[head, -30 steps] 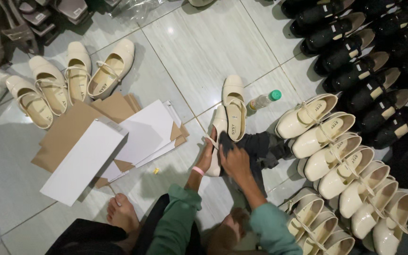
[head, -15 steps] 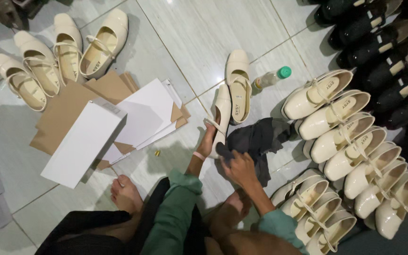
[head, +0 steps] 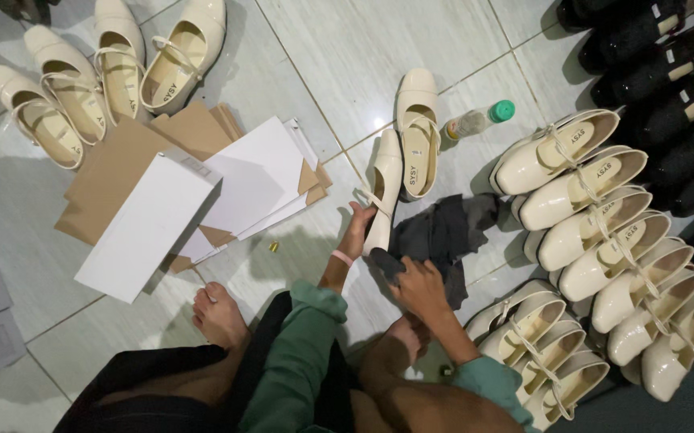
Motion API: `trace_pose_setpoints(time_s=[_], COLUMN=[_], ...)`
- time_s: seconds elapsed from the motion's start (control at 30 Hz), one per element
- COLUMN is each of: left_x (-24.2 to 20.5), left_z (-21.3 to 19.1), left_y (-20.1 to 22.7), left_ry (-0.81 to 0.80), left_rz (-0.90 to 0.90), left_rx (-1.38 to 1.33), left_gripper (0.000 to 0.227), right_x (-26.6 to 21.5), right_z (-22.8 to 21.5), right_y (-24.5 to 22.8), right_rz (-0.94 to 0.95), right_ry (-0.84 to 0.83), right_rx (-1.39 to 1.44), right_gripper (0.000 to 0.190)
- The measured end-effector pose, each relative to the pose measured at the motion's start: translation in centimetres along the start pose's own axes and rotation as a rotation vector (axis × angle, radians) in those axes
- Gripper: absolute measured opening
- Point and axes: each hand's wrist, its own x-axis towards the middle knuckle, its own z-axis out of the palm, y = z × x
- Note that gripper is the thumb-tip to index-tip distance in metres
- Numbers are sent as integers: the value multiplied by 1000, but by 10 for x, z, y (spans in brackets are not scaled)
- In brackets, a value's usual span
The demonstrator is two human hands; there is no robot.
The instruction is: The person sits on the floor and cleans a pair of white shoes using a cloth and a liquid from a bottle. They wipe the exterior and interior of the shoes, then use a lighter to heat the sole area before wiping again.
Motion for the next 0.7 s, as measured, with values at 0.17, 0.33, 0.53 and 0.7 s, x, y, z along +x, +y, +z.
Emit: trace_pose_setpoints(time_s=[0.17,0.33,0.53,0.7], left_x=[-1,8,15,13], left_z=[0,-9,-14,-8], left_y=[1,-6,-11,-1], left_ry=[-58,10,-24,-92], left_rz=[35,-88,-106,-37], left_rx=[64,-103,-97,-98], left_gripper=[106,114,116,111], right_x=[39,38,-2,28], right_z=[6,13,7,19], right_y=[17,5,13,30], right_rz=[65,-27,-187,115], right_ry=[60,-18,-82,-74], right_rx=[-87,-63,-112,-136], right_gripper=[30,28,21,28])
